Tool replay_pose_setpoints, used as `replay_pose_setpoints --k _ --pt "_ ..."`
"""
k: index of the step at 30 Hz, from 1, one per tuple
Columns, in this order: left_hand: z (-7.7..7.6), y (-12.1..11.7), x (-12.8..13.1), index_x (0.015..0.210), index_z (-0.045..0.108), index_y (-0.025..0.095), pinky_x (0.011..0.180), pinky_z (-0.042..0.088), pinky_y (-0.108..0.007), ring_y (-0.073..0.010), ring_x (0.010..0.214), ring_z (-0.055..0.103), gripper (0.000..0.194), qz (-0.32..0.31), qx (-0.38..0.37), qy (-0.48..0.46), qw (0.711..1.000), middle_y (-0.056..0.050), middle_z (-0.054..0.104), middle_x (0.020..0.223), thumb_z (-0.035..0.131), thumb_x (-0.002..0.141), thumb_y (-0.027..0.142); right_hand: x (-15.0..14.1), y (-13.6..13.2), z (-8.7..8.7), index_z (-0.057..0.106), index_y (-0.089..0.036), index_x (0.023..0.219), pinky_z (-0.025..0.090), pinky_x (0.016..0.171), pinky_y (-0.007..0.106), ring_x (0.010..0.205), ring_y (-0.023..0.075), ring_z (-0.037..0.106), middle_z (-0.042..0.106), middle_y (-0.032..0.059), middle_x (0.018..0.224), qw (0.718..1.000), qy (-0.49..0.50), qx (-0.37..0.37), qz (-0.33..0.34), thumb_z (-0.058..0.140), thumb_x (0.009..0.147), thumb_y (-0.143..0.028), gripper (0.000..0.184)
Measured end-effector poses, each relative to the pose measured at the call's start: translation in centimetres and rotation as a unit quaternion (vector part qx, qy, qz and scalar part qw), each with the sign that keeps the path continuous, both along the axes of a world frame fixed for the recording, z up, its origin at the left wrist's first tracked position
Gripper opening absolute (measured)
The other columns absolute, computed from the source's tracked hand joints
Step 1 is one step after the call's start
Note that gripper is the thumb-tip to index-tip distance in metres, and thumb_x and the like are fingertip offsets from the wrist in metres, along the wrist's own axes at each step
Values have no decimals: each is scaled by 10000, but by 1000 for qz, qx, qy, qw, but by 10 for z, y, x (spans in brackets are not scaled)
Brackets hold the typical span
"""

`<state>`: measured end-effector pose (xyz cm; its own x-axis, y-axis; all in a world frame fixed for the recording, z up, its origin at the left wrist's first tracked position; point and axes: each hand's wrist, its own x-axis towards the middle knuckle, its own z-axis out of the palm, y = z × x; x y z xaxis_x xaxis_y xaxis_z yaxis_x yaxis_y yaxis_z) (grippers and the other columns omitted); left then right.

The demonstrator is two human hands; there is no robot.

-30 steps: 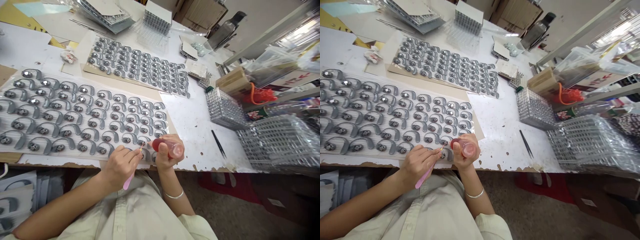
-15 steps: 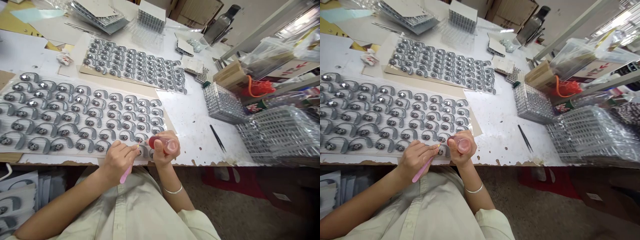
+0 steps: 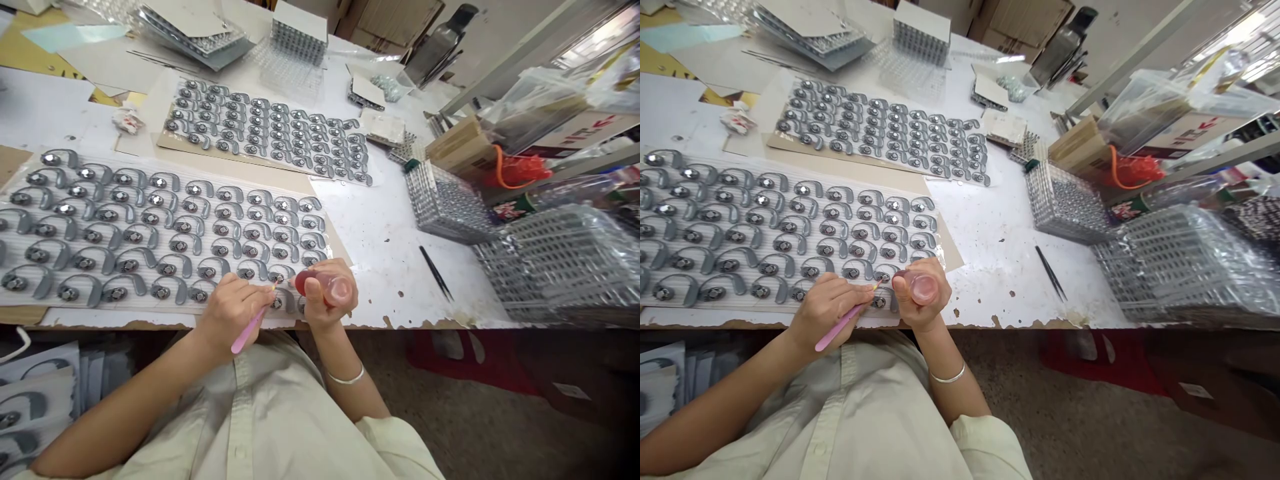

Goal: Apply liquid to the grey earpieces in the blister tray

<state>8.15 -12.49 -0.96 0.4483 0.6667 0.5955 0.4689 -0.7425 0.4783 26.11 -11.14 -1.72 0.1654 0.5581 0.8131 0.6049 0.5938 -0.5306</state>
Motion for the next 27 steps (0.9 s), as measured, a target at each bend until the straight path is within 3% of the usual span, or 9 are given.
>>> replay_pose_setpoints --k 7,13,21,27 --pt "6 4 -3 902 616 165 642 382 -291 -137 674 641 146 -18 -56 -20 998 -8 716 779 540 841 57 0 0 2 534 -189 808 492 598 336 644 159 577 568 1 659 1000 -3 -8 10 593 812 -277 107" --pt "4 5 -5 898 635 179 640 365 -287 -122 608 593 131 -12 -80 -10 997 0 698 707 520 881 119 -1 1 2 528 -189 795 487 579 335 628 155 573 555 -1 661 1000 -9 -6 -3 578 824 -289 116" --pt "0 12 -11 881 660 202 701 401 -298 -141 680 640 97 -20 -116 -45 992 -11 720 780 565 877 184 -1 0 1 525 -187 812 488 574 328 624 149 564 560 -2 665 1000 2 -9 20 597 811 -289 124" --pt "-1 18 -14 878 692 220 745 406 -301 -135 684 643 85 -26 -185 -58 981 3 721 778 611 856 205 -2 0 0 526 -190 826 489 560 330 621 150 566 563 -1 672 1000 -7 1 25 594 817 -294 125"
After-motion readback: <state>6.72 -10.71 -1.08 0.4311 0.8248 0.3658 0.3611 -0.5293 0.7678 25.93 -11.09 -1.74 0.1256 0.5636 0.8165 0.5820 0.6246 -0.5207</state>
